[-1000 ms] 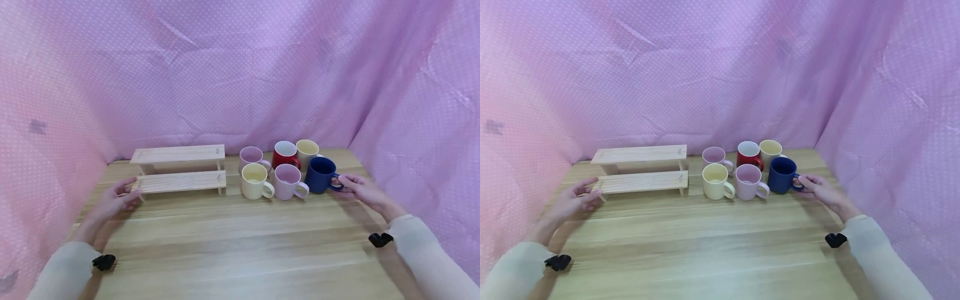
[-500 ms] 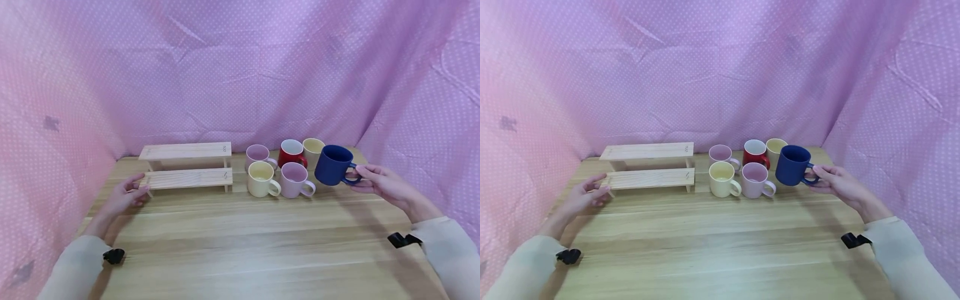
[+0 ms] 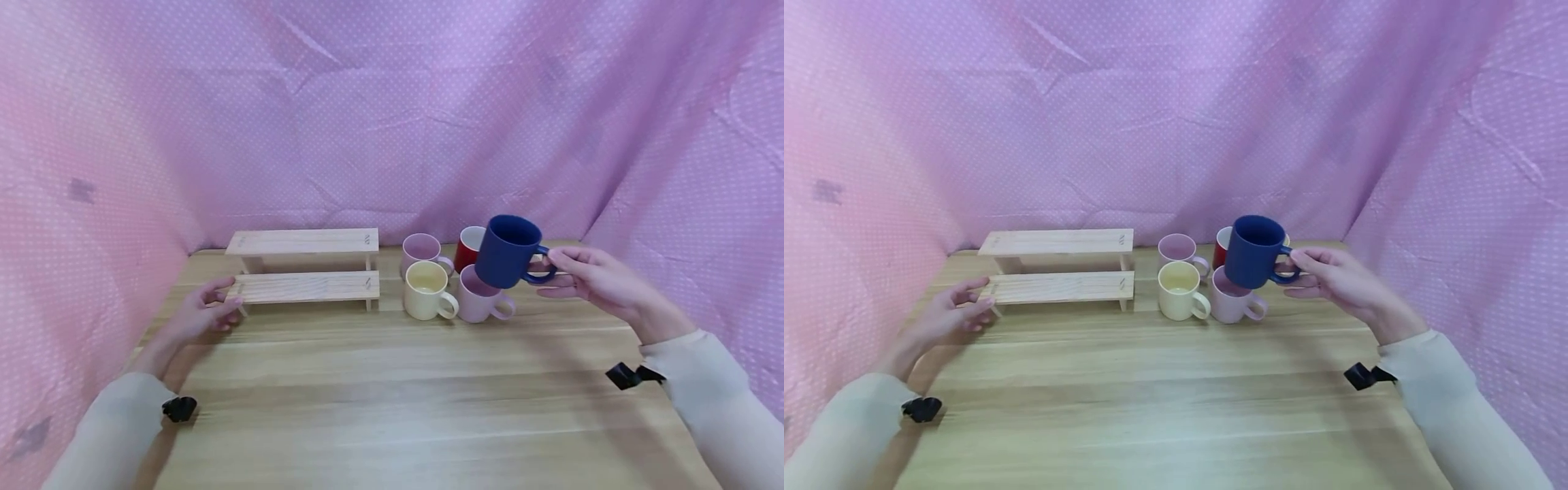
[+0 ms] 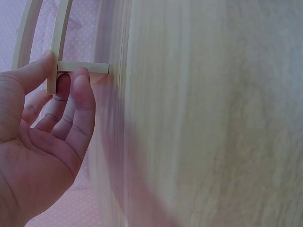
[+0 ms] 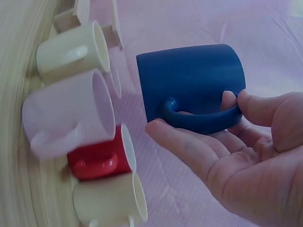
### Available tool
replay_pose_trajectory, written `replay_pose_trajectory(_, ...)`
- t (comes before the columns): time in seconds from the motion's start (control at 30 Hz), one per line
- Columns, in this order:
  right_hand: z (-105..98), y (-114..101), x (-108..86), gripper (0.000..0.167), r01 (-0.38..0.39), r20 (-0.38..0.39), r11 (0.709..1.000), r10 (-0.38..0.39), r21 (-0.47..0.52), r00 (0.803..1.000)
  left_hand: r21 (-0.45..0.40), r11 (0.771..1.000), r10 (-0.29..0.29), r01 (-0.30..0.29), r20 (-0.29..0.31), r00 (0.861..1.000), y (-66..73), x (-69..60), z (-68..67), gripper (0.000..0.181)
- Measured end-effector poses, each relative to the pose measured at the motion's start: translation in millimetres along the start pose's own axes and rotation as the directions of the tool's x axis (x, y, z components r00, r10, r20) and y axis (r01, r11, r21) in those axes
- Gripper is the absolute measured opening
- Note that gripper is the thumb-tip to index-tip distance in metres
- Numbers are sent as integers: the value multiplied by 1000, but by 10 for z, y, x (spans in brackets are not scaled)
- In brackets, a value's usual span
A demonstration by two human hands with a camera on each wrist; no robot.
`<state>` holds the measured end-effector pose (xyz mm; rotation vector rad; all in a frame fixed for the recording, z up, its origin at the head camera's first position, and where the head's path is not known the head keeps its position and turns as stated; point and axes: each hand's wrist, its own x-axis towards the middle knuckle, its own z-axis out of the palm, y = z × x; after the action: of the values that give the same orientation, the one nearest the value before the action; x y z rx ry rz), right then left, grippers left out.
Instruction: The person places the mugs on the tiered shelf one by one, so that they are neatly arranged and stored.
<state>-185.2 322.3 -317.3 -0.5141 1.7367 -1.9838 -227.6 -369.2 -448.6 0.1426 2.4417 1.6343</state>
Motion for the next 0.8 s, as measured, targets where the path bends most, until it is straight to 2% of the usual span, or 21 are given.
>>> replay_pose_trajectory(0.33,287,-17,336,29,-11,-25,998,10,-54,1000,16,1000,-7,7,15,1000,36,-30,-44,74)
replay_pose_trajectory(0.53,516,-44,663,27,-29,-6,997,29,-67,1000,35,999,-8,8,4,1000,62,-68,-81,74)
replay_pose_trajectory(0.8,903,-82,1159,38,-79,-44,991,74,-112,996,35,999,-23,23,22,999,45,-29,-51,77)
